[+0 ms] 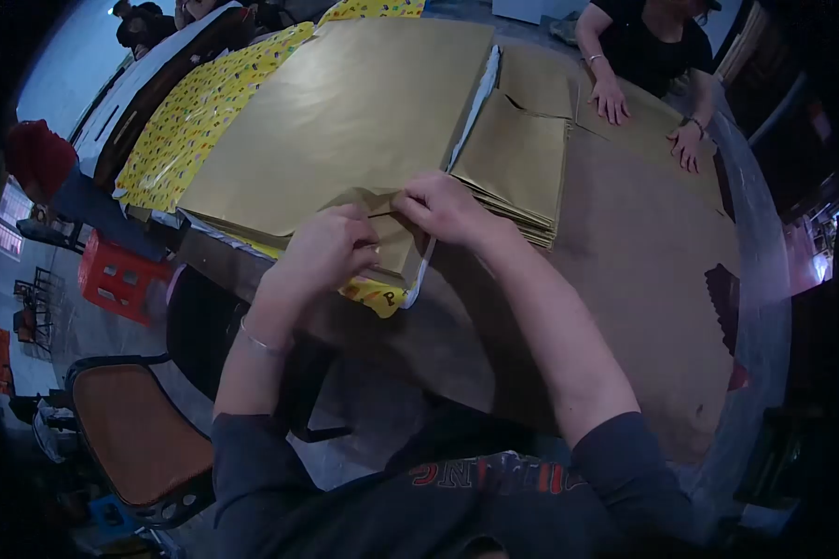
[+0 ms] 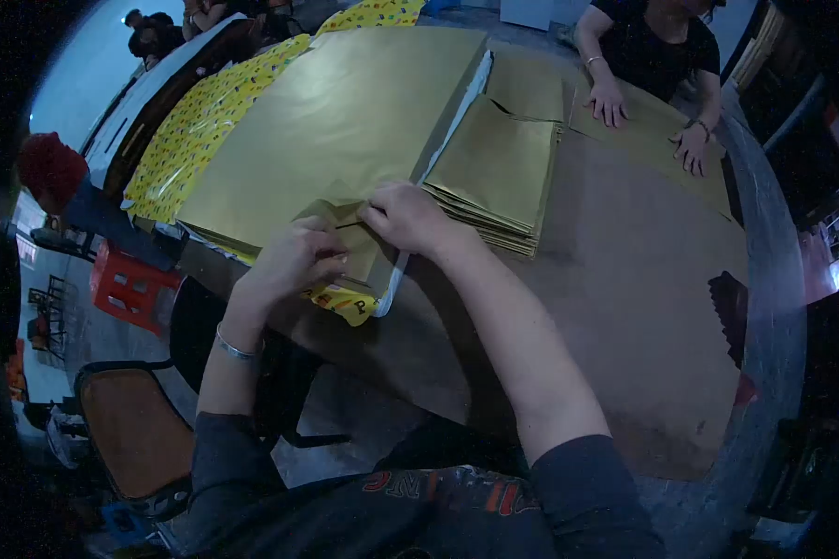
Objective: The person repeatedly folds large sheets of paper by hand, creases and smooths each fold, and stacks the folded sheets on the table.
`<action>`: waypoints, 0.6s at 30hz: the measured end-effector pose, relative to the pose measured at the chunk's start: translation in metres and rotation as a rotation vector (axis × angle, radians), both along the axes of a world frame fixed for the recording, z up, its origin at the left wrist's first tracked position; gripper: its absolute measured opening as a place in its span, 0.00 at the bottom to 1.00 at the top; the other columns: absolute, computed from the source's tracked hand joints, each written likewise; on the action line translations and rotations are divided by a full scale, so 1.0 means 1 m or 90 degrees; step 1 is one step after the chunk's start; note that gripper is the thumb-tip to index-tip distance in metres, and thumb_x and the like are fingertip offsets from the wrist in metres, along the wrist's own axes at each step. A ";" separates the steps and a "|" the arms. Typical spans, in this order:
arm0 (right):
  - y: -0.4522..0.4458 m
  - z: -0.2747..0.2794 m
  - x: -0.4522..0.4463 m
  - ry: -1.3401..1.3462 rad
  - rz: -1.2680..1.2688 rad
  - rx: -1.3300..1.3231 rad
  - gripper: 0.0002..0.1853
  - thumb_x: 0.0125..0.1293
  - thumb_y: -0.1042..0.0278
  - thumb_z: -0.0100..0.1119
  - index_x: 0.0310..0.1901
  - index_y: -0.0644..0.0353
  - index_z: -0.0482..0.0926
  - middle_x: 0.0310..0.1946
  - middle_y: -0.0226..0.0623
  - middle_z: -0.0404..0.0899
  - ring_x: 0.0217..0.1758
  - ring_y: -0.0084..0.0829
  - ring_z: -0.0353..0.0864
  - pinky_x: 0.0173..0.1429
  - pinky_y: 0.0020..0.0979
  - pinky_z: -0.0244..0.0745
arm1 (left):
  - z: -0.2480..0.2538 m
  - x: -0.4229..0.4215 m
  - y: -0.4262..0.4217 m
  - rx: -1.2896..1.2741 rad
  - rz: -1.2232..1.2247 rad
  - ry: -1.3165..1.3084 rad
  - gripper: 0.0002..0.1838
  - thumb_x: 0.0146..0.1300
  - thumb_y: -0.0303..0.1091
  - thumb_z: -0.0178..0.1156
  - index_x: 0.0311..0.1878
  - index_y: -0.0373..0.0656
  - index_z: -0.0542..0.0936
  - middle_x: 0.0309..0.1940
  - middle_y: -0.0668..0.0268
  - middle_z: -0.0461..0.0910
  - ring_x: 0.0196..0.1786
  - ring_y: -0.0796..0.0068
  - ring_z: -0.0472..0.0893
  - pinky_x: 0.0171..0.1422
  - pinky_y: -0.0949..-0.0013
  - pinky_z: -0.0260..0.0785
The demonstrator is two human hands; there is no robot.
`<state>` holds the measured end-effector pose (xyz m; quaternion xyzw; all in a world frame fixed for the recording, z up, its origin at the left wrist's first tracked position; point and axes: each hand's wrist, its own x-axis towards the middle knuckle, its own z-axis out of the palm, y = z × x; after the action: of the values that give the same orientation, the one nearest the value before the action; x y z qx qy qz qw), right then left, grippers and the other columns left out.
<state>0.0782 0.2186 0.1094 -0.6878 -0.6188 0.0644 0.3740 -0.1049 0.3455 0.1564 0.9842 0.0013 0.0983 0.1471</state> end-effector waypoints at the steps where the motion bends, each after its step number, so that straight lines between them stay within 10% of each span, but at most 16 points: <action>1: 0.000 -0.002 0.001 0.001 -0.001 -0.001 0.14 0.67 0.59 0.56 0.32 0.63 0.79 0.31 0.47 0.78 0.39 0.49 0.77 0.44 0.44 0.72 | 0.002 0.003 0.001 0.009 -0.007 0.028 0.08 0.54 0.35 0.67 0.31 0.40 0.83 0.34 0.60 0.80 0.42 0.57 0.81 0.48 0.58 0.74; 18: -0.001 0.002 0.009 0.057 0.059 -0.054 0.13 0.66 0.61 0.58 0.35 0.64 0.81 0.32 0.45 0.79 0.36 0.45 0.80 0.42 0.41 0.75 | -0.001 0.011 0.008 -0.028 -0.025 0.023 0.07 0.57 0.30 0.58 0.29 0.36 0.80 0.32 0.55 0.78 0.40 0.53 0.79 0.48 0.55 0.73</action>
<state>0.0868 0.2180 0.1113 -0.6702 -0.6294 0.1386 0.3681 -0.0935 0.3537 0.1550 0.9822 -0.0135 0.0778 0.1703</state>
